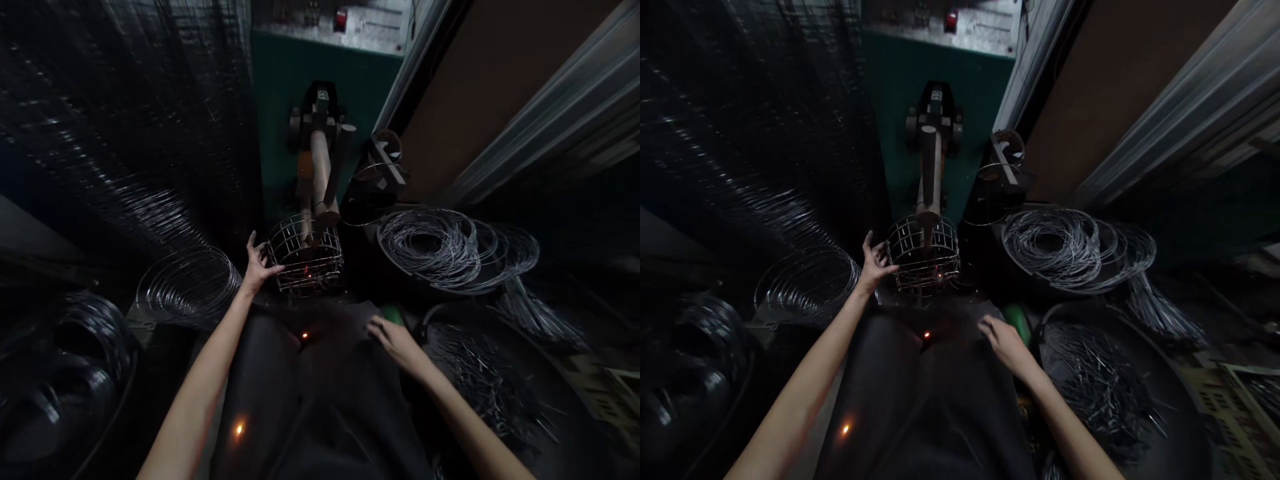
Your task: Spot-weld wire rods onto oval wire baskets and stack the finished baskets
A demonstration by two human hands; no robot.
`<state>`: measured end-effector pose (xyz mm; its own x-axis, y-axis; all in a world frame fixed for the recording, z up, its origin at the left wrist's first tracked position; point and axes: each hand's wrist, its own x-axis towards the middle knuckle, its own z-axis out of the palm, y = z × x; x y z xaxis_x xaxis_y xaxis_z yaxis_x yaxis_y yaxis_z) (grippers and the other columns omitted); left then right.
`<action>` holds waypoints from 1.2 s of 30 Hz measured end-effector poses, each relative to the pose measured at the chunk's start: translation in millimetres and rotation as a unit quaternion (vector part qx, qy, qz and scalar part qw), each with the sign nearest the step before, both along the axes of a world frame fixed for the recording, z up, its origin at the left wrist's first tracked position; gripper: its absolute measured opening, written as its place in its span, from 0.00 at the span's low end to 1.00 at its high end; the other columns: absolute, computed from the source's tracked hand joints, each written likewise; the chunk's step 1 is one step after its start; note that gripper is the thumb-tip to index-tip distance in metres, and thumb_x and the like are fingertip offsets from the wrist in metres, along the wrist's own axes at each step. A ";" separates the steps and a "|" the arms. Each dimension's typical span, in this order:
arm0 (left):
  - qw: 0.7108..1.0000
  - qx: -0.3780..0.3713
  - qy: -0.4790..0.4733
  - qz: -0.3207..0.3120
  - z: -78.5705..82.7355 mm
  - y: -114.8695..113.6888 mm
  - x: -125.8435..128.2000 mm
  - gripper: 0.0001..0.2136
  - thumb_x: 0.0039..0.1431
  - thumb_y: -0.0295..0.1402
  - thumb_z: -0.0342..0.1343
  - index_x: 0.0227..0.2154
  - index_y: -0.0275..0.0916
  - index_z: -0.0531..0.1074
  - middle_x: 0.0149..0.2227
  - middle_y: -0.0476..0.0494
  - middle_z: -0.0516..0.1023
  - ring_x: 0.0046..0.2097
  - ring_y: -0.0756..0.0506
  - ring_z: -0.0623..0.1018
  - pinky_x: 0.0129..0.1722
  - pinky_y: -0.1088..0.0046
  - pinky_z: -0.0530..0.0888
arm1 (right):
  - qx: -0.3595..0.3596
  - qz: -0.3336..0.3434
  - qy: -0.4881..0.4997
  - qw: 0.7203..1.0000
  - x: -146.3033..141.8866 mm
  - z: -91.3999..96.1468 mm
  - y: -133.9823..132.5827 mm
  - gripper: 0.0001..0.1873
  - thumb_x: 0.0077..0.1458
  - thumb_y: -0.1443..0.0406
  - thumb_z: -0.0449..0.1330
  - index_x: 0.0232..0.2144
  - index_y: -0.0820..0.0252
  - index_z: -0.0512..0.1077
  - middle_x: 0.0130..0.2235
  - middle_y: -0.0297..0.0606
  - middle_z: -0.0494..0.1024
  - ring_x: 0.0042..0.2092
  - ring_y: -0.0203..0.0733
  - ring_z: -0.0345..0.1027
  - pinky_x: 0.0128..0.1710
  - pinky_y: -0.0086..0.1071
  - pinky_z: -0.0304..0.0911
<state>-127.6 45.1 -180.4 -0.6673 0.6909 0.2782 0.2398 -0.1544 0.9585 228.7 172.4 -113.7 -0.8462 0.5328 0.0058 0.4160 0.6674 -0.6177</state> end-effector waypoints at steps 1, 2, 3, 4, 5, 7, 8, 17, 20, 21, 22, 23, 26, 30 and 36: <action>1.000 0.006 0.004 0.014 2.6 -1.7 2.8 0.59 0.38 0.54 0.66 0.63 0.46 0.30 0.57 0.32 0.59 0.63 0.38 0.62 0.59 0.54 0.64 | 0.004 0.012 -0.005 1.000 9.8 -13.6 2.0 0.16 0.59 0.56 0.47 0.31 0.51 0.74 0.31 0.38 0.80 0.35 0.48 0.75 0.36 0.41 0.71; 0.999 0.005 0.023 0.021 7.6 -5.7 6.3 0.58 0.37 0.53 0.67 0.63 0.47 0.32 0.57 0.33 0.59 0.62 0.38 0.63 0.58 0.54 0.65 | 0.004 0.016 -0.004 1.000 17.1 -23.3 4.4 0.16 0.58 0.57 0.48 0.30 0.50 0.74 0.32 0.38 0.80 0.35 0.49 0.76 0.36 0.42 0.72; 0.998 -0.001 0.055 0.023 14.5 -12.0 10.4 0.57 0.36 0.51 0.68 0.63 0.47 0.35 0.56 0.34 0.59 0.61 0.38 0.64 0.58 0.54 0.65 | 0.001 0.009 0.001 1.000 21.4 -28.0 6.3 0.15 0.57 0.57 0.49 0.30 0.50 0.74 0.32 0.38 0.81 0.35 0.50 0.76 0.36 0.43 0.72; 0.995 -0.009 0.097 0.019 22.8 -19.8 15.3 0.56 0.36 0.48 0.69 0.63 0.47 0.38 0.57 0.35 0.59 0.61 0.38 0.64 0.58 0.54 0.65 | -0.005 -0.006 0.011 1.000 22.3 -27.0 7.1 0.14 0.56 0.56 0.50 0.31 0.49 0.75 0.32 0.39 0.81 0.35 0.51 0.77 0.36 0.44 0.73; 0.989 -0.016 0.144 0.012 32.1 -28.2 20.8 0.54 0.35 0.46 0.70 0.62 0.46 0.41 0.57 0.35 0.59 0.60 0.38 0.64 0.59 0.53 0.64 | -0.013 -0.027 0.026 0.999 19.5 -20.4 6.2 0.13 0.55 0.55 0.52 0.33 0.49 0.76 0.34 0.39 0.81 0.36 0.52 0.77 0.36 0.44 0.73; 0.971 -0.028 0.236 -0.003 51.5 -43.3 32.5 0.50 0.35 0.42 0.71 0.61 0.45 0.48 0.58 0.36 0.59 0.60 0.36 0.63 0.60 0.52 0.62 | -0.047 -0.057 0.061 0.995 3.5 6.6 -1.2 0.15 0.53 0.54 0.57 0.41 0.51 0.75 0.40 0.40 0.81 0.41 0.51 0.76 0.40 0.44 0.72; 0.961 -0.036 0.272 -0.010 60.8 -48.4 38.3 0.49 0.35 0.41 0.70 0.60 0.45 0.50 0.58 0.36 0.59 0.60 0.35 0.63 0.60 0.51 0.62 | -0.079 -0.055 0.072 0.993 -9.0 24.0 -6.7 0.19 0.52 0.54 0.59 0.45 0.52 0.74 0.43 0.41 0.80 0.43 0.50 0.75 0.42 0.42 0.71; 0.897 -0.170 0.403 -0.065 98.1 -37.0 76.1 0.33 0.35 0.42 0.70 0.48 0.42 0.68 0.57 0.33 0.60 0.58 0.29 0.62 0.55 0.46 0.62 | -0.066 0.099 -0.028 0.993 -117.2 78.7 -30.0 0.14 0.57 0.58 0.58 0.36 0.60 0.79 0.35 0.39 0.82 0.37 0.43 0.76 0.38 0.33 0.69; 0.900 -0.176 0.394 -0.065 96.3 -34.8 78.0 0.33 0.36 0.45 0.69 0.47 0.42 0.67 0.57 0.33 0.61 0.58 0.30 0.63 0.54 0.47 0.63 | 0.133 0.148 -0.042 0.979 -117.7 68.4 -36.3 0.18 0.58 0.60 0.57 0.49 0.58 0.74 0.46 0.43 0.79 0.44 0.45 0.75 0.42 0.34 0.68; 0.900 -0.177 0.392 -0.066 95.4 -34.8 77.3 0.33 0.36 0.46 0.69 0.47 0.42 0.67 0.57 0.33 0.61 0.58 0.30 0.63 0.54 0.48 0.63 | 0.176 0.167 -0.064 0.968 -115.9 66.4 -38.4 0.19 0.58 0.60 0.57 0.51 0.57 0.72 0.48 0.43 0.78 0.44 0.46 0.75 0.40 0.34 0.69; 0.901 -0.178 0.390 -0.068 94.6 -34.8 76.3 0.33 0.36 0.45 0.69 0.47 0.42 0.67 0.57 0.33 0.61 0.58 0.30 0.62 0.54 0.48 0.64 | 0.209 0.180 -0.085 0.957 -114.0 65.2 -39.9 0.20 0.59 0.61 0.57 0.52 0.56 0.71 0.48 0.42 0.78 0.43 0.45 0.76 0.37 0.32 0.69; 0.902 -0.179 0.387 -0.069 94.2 -34.8 75.1 0.33 0.36 0.44 0.69 0.47 0.42 0.66 0.57 0.33 0.61 0.58 0.30 0.63 0.54 0.48 0.64 | 0.233 0.189 -0.097 0.949 -112.3 64.6 -40.6 0.19 0.59 0.61 0.56 0.52 0.54 0.71 0.48 0.41 0.79 0.42 0.44 0.76 0.34 0.31 0.68; 0.906 -0.179 0.378 -0.065 95.4 -33.0 71.8 0.32 0.35 0.42 0.70 0.46 0.42 0.67 0.57 0.34 0.61 0.58 0.30 0.63 0.53 0.47 0.64 | 0.267 0.203 -0.091 0.937 -110.0 64.5 -37.1 0.17 0.59 0.63 0.55 0.51 0.51 0.72 0.47 0.38 0.79 0.39 0.41 0.76 0.29 0.27 0.65; 0.907 -0.173 0.380 -0.053 100.3 -25.5 70.2 0.32 0.35 0.42 0.70 0.45 0.43 0.67 0.57 0.35 0.60 0.58 0.30 0.62 0.54 0.48 0.64 | 0.297 0.198 -0.046 0.933 -111.5 64.6 -25.8 0.17 0.61 0.62 0.54 0.51 0.52 0.72 0.47 0.37 0.79 0.37 0.40 0.77 0.26 0.26 0.61; 0.912 -0.178 0.368 -0.044 102.1 -11.9 66.9 0.32 0.35 0.42 0.71 0.45 0.41 0.67 0.56 0.34 0.60 0.58 0.31 0.62 0.54 0.49 0.65 | 0.337 0.195 -0.042 0.920 -117.1 66.7 -12.1 0.17 0.61 0.61 0.53 0.50 0.51 0.73 0.47 0.35 0.79 0.33 0.38 0.76 0.23 0.27 0.57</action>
